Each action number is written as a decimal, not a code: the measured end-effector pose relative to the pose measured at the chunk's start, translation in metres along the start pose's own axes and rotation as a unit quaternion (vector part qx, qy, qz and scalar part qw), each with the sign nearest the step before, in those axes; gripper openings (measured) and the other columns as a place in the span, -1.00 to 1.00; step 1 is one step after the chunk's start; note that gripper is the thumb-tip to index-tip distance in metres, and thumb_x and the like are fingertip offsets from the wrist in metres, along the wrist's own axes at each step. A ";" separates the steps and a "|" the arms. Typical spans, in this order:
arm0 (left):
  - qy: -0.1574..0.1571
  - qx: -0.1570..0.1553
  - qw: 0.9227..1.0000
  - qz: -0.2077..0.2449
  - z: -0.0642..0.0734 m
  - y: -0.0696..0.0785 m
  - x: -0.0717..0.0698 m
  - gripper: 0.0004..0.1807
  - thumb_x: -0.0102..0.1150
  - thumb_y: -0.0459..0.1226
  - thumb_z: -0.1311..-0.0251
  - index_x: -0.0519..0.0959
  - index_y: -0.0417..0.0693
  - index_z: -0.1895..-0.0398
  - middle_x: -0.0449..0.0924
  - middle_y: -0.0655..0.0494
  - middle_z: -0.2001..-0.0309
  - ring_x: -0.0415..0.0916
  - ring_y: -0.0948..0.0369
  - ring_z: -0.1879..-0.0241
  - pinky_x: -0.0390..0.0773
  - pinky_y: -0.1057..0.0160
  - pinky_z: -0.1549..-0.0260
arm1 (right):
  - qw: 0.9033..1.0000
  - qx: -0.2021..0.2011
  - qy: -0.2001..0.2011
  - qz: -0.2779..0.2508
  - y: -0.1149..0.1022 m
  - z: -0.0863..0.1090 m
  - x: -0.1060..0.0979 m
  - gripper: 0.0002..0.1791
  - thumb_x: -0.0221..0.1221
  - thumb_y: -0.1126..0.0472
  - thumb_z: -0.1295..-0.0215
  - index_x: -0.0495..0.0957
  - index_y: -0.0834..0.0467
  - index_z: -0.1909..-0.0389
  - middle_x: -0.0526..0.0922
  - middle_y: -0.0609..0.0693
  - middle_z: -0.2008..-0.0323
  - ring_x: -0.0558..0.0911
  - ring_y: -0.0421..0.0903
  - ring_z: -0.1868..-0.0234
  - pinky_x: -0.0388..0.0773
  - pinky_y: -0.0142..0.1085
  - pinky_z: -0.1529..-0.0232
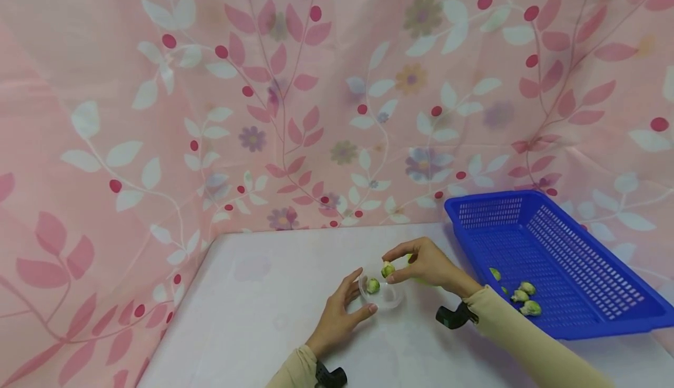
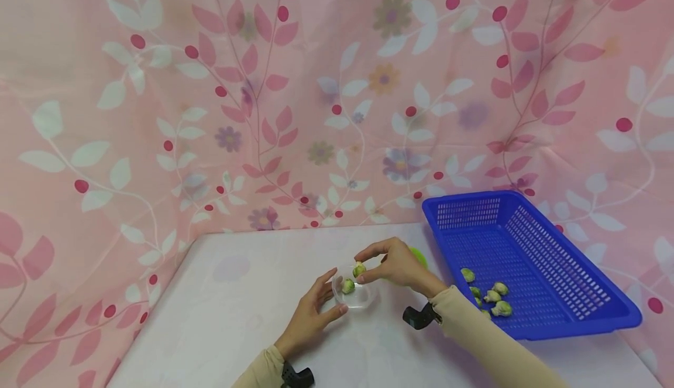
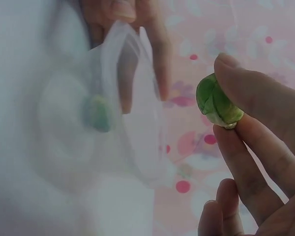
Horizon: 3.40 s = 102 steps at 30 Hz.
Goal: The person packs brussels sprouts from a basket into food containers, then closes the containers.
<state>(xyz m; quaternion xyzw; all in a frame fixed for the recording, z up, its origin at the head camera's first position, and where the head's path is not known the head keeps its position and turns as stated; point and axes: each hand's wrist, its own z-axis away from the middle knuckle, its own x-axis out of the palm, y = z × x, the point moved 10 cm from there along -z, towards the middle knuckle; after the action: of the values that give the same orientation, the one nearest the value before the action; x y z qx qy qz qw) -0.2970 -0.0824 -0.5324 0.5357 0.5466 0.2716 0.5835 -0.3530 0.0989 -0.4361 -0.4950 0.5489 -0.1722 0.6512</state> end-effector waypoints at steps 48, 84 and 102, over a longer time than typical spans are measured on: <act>0.003 0.017 1.000 0.007 -0.002 -0.002 0.000 -0.11 0.42 -0.10 -0.39 0.17 0.19 -0.68 0.35 -0.11 -0.58 0.45 -0.03 -0.49 0.46 -0.02 -0.46 | 0.962 0.017 0.060 0.268 0.005 -0.008 0.051 -0.62 0.73 0.24 0.24 0.88 0.06 0.29 0.79 -0.11 0.30 0.56 -0.09 0.13 0.70 -0.06 0.09; 0.004 0.013 1.000 -0.012 -0.001 -0.003 0.000 -0.07 0.42 -0.03 -0.38 0.15 0.07 -0.70 0.44 -0.11 -0.52 0.49 -0.03 -0.46 0.47 -0.07 -0.45 | 0.965 -0.084 0.066 0.240 -0.024 0.015 0.020 -0.64 0.65 0.10 -0.03 0.86 0.12 0.15 0.80 -0.03 0.15 0.64 0.12 -0.10 0.70 0.11 -0.08; 0.004 0.003 1.000 -0.004 0.000 -0.003 0.001 -0.07 0.44 -0.06 -0.36 0.17 0.08 -0.69 0.32 -0.13 -0.59 0.47 -0.07 -0.47 0.47 -0.05 -0.45 | 0.961 -0.141 0.104 0.213 -0.074 0.068 -0.103 -0.65 0.56 0.06 -0.21 0.82 -0.10 -0.03 0.83 -0.21 0.03 0.68 -0.11 -0.03 0.63 -0.28 0.06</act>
<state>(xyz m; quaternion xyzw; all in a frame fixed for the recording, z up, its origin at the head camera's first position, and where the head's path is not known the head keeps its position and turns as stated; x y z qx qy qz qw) -0.2978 -0.0822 -0.5351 0.5339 0.5525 0.2697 0.5805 -0.3046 0.1757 -0.3249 -0.4324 0.7248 -0.0008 0.5363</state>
